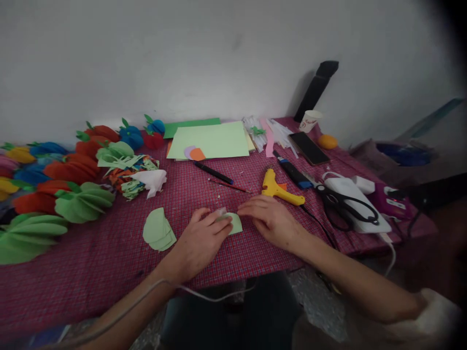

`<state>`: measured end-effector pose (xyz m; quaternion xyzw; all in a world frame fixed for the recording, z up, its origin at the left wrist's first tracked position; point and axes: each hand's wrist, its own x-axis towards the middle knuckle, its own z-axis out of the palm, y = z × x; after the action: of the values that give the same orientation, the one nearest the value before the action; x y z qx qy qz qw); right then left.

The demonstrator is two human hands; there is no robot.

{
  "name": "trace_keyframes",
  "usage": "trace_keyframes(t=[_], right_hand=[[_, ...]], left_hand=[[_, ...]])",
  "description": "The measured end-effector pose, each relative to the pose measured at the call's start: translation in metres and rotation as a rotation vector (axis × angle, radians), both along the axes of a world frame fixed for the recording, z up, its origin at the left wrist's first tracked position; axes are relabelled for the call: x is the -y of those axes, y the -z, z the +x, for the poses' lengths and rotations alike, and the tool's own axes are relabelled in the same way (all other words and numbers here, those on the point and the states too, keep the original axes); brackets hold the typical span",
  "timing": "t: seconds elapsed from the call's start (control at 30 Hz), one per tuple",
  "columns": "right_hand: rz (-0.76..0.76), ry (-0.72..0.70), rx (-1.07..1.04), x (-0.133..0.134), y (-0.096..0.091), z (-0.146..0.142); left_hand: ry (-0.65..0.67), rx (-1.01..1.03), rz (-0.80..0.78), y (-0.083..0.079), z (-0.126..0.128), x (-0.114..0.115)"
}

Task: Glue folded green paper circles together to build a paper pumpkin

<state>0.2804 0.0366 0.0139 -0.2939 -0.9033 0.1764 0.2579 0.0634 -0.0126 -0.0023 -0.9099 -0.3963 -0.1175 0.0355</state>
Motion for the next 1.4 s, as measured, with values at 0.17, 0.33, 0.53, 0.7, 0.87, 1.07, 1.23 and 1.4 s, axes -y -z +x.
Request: trace_keyframes(t=[0.17, 0.33, 0.53, 0.7, 0.87, 1.07, 1.23, 1.4], right_hand=[[0.06, -0.107, 0.218, 0.02, 0.014, 0.006], [0.121, -0.153, 0.337, 0.02, 0.015, 0.005], [0.172, -0.156, 0.409, 0.027, 0.006, -0.002], [0.188, -0.161, 0.463, 0.03, 0.003, -0.008], [0.221, -0.157, 0.477, 0.034, 0.003, -0.017], [0.208, -0.151, 0.496, 0.035, 0.007, -0.015], [0.096, -0.141, 0.417, 0.025, 0.003, -0.013], [0.085, -0.089, 0.35, 0.027, 0.002, -0.015]], left_hand=[[-0.03, -0.003, -0.104, -0.006, 0.0, 0.012], [-0.022, -0.039, -0.174, -0.009, -0.016, 0.026], [-0.012, -0.105, -0.166, -0.004, -0.024, 0.035], [-0.01, -0.076, -0.198, -0.009, -0.021, 0.037], [-0.017, -0.022, -0.212, -0.014, -0.016, 0.033], [-0.019, -0.013, -0.202, -0.01, -0.021, 0.036], [-0.056, 0.071, -0.155, -0.012, -0.015, 0.022], [-0.183, 0.096, -0.013, -0.005, 0.006, 0.003]])
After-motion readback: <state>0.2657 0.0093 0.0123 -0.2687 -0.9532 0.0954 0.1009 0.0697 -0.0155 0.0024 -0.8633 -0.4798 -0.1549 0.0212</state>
